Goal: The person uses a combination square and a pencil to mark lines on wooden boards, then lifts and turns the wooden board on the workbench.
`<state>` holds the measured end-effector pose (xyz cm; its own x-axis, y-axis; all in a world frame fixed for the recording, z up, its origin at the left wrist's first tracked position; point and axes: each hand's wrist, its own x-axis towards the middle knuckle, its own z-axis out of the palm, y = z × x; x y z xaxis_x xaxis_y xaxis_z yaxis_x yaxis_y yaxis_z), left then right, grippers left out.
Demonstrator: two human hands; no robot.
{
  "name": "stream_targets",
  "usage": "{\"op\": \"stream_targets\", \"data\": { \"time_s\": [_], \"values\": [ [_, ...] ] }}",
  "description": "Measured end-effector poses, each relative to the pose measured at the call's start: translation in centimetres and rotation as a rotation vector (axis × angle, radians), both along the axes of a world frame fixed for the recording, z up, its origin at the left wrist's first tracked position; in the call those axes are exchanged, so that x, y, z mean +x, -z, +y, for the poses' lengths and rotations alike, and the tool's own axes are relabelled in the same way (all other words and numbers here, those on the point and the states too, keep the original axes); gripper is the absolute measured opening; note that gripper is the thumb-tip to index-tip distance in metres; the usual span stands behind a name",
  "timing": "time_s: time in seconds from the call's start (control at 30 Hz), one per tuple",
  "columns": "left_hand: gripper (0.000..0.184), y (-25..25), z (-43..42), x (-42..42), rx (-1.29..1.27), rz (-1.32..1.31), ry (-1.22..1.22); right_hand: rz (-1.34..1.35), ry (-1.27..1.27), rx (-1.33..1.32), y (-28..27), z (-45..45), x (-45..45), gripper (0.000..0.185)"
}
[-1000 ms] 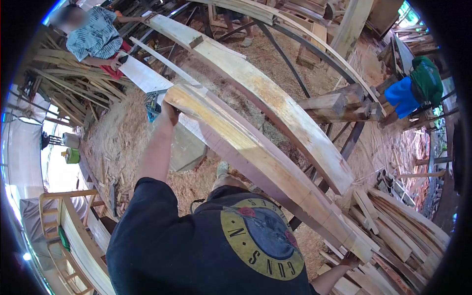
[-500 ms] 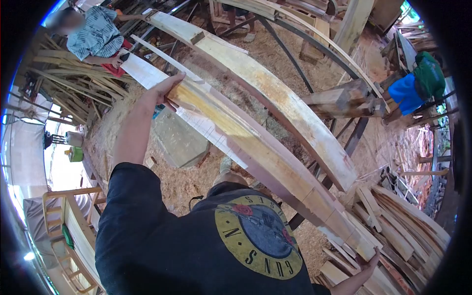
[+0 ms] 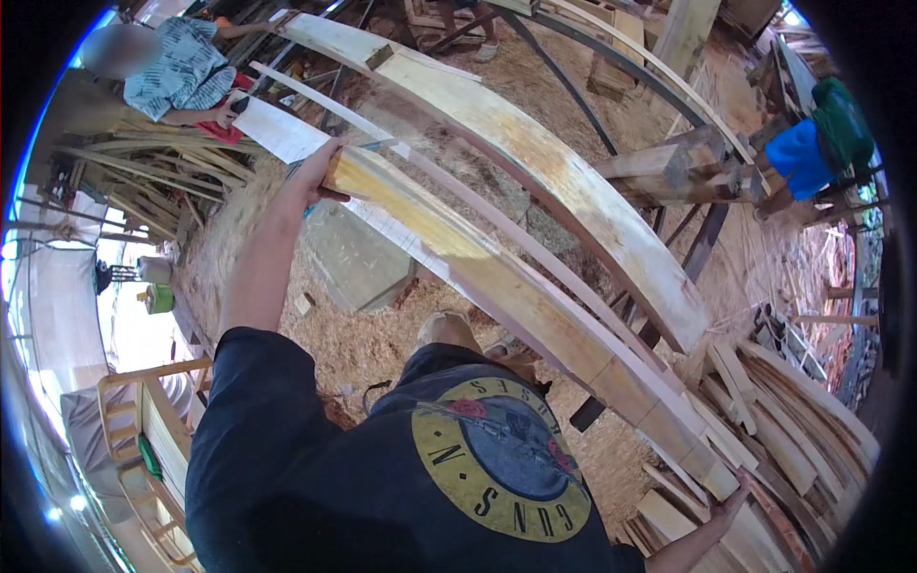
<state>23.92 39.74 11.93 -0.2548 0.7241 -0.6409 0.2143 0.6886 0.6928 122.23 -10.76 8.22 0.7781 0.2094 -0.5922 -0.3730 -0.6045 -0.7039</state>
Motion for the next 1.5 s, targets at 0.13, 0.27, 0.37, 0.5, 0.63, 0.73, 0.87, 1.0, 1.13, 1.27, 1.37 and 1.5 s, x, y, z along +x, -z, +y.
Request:
{"op": "stream_targets", "data": {
  "time_s": [0.13,0.27,0.37,0.5,0.63,0.73,0.87,1.0,1.13,1.27,1.37,1.5],
  "values": [
    [0.062,0.9,0.1,-1.3,-0.011,-0.041,0.007,0.14,-0.067,0.003,2.0,-1.9,4.0,0.074],
    [0.062,1.1,0.0,-1.9,-0.012,-0.065,0.028,0.116,-0.068,-0.105,1.0,-1.4,3.1,0.081],
    [0.06,2.5,-0.1,-3.2,0.03,-0.112,0.003,0.188,-0.196,-0.109,-1.2,-0.3,1.3,0.075],
    [0.06,1.7,-1.8,-3.2,0.081,-0.23,0.033,0.332,-0.216,-0.063,0.6,-2.4,4.6,0.06],
    [0.066,-1.0,-3.2,-2.2,0.034,-0.291,-0.001,0.274,-0.217,-0.083,-0.1,-1.1,3.4,0.04],
    [0.068,-0.5,-2.6,-4.4,-0.024,-0.311,0.062,0.292,-0.424,-0.447,-3.2,4.1,-1.1,0.036],
    [0.061,-1.9,-1.5,-4.9,-0.15,-0.314,0.168,0.249,-0.521,-0.636,1.0,3.2,2.4,0.034],
    [0.059,-0.5,0.4,-6.3,-0.214,-0.251,0.26,0.273,-0.526,-0.715,2.3,2.6,4.3,0.038],
    [0.05,0.4,1.3,-6.8,-0.267,-0.096,0.278,0.261,-0.513,-0.693,2.7,3.3,3.1,0.041],
    [0.048,2.0,2.5,-6.8,-0.408,-0.033,0.281,0.248,-0.505,-0.676,3.4,4.3,2.0,0.043],
    [0.062,2.4,3.1,-6.1,-0.496,0.126,0.307,0.246,-0.492,-0.66,3.7,4.3,1.5,0.044],
    [0.078,6.7,5.2,-7.6,-0.638,0.241,0.341,0.235,-0.477,-0.628,4.0,4.7,1.0,0.047]
  ]
}}
